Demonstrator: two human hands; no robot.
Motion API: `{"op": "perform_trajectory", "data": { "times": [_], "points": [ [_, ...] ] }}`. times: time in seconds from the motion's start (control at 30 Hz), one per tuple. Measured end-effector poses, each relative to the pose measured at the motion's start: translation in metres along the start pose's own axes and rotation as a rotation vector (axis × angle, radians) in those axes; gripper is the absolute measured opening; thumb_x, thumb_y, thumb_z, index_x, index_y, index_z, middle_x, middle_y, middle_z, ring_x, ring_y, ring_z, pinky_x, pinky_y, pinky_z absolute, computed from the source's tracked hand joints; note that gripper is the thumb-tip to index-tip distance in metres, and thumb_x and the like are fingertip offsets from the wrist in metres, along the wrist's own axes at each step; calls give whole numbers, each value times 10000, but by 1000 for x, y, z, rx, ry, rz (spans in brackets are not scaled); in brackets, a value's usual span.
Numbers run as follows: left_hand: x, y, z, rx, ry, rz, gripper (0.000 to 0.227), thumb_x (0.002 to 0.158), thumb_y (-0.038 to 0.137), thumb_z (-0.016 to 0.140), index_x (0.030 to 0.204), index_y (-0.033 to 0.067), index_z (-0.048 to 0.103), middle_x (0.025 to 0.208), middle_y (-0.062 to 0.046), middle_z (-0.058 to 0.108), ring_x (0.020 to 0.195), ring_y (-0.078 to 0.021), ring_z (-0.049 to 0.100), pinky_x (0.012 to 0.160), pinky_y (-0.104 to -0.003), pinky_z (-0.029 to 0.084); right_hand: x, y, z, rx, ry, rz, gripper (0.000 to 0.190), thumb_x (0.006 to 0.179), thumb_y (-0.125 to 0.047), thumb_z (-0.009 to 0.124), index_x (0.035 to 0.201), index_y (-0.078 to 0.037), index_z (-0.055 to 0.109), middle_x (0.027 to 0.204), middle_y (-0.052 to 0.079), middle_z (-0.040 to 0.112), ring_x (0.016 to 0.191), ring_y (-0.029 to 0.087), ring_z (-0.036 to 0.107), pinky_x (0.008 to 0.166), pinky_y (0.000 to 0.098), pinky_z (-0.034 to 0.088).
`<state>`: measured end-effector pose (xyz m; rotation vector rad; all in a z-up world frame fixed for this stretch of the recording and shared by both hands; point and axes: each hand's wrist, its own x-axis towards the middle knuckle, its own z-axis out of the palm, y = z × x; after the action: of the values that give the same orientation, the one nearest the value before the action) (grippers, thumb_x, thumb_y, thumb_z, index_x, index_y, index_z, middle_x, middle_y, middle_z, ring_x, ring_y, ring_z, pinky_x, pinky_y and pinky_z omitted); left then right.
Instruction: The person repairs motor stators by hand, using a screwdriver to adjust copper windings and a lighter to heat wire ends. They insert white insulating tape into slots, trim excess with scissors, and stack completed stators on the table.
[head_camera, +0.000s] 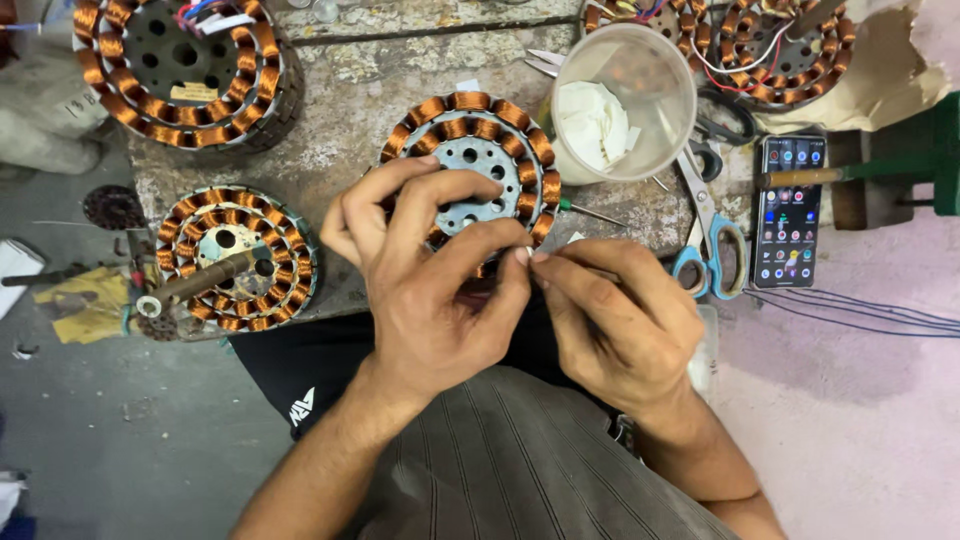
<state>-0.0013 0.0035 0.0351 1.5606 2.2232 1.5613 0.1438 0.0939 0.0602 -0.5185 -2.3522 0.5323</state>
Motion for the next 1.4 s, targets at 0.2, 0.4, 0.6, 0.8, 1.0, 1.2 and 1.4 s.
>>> {"op": "perform_trajectory", "data": {
  "times": [0.2,0.4,0.6,0.8,1.0,1.2,1.4],
  "points": [
    [1,0,-3,-5,-27,-5,84,884,202,797,963,184,775,1208,27,661,1345,-262,426,1137,-441,203,-4,3,4,10,6,-12,262,886,114,781,1120,15,717,1008,145,688,834,222,703,705,303,572],
    [1,-2,-4,-26,-45,-15,72,916,224,778,970,176,782,1188,29,664,1335,-259,424,1159,-465,201,-3,4,6,7,-1,-26,265,895,104,782,1137,19,719,1010,138,681,840,218,705,717,308,578],
    [-2,-5,-1,-20,-40,-8,75,954,241,752,977,176,781,1200,28,665,1346,-253,406,1158,-475,190,-2,0,5,36,-8,30,231,902,89,780,1107,5,715,1014,126,690,868,227,706,747,317,576],
    [-1,-4,-1,-21,-47,-16,67,951,232,738,980,178,764,1222,28,658,1360,-263,405,1166,-480,188,1,-1,6,94,-31,80,206,906,100,772,1079,16,697,1013,129,690,879,236,706,747,305,576],
    [-1,-2,-2,-25,-34,-25,55,938,220,748,972,179,761,1213,32,654,1354,-266,416,1167,-484,192,1,-2,8,102,-21,120,194,908,105,762,1068,29,680,1010,147,682,904,243,705,771,305,573],
    [2,0,-2,-24,-40,-41,54,915,209,750,952,170,756,1198,26,656,1341,-273,428,1157,-481,202,-1,-1,8,165,-20,184,175,905,95,745,1055,29,684,999,140,691,893,231,702,801,306,568],
    [4,3,-3,-28,-37,-62,63,900,214,744,933,160,752,1190,19,659,1322,-282,431,1148,-486,217,-2,0,10,207,-4,197,182,892,95,730,1058,30,693,998,139,698,874,223,702,789,304,568]
  ]
}}
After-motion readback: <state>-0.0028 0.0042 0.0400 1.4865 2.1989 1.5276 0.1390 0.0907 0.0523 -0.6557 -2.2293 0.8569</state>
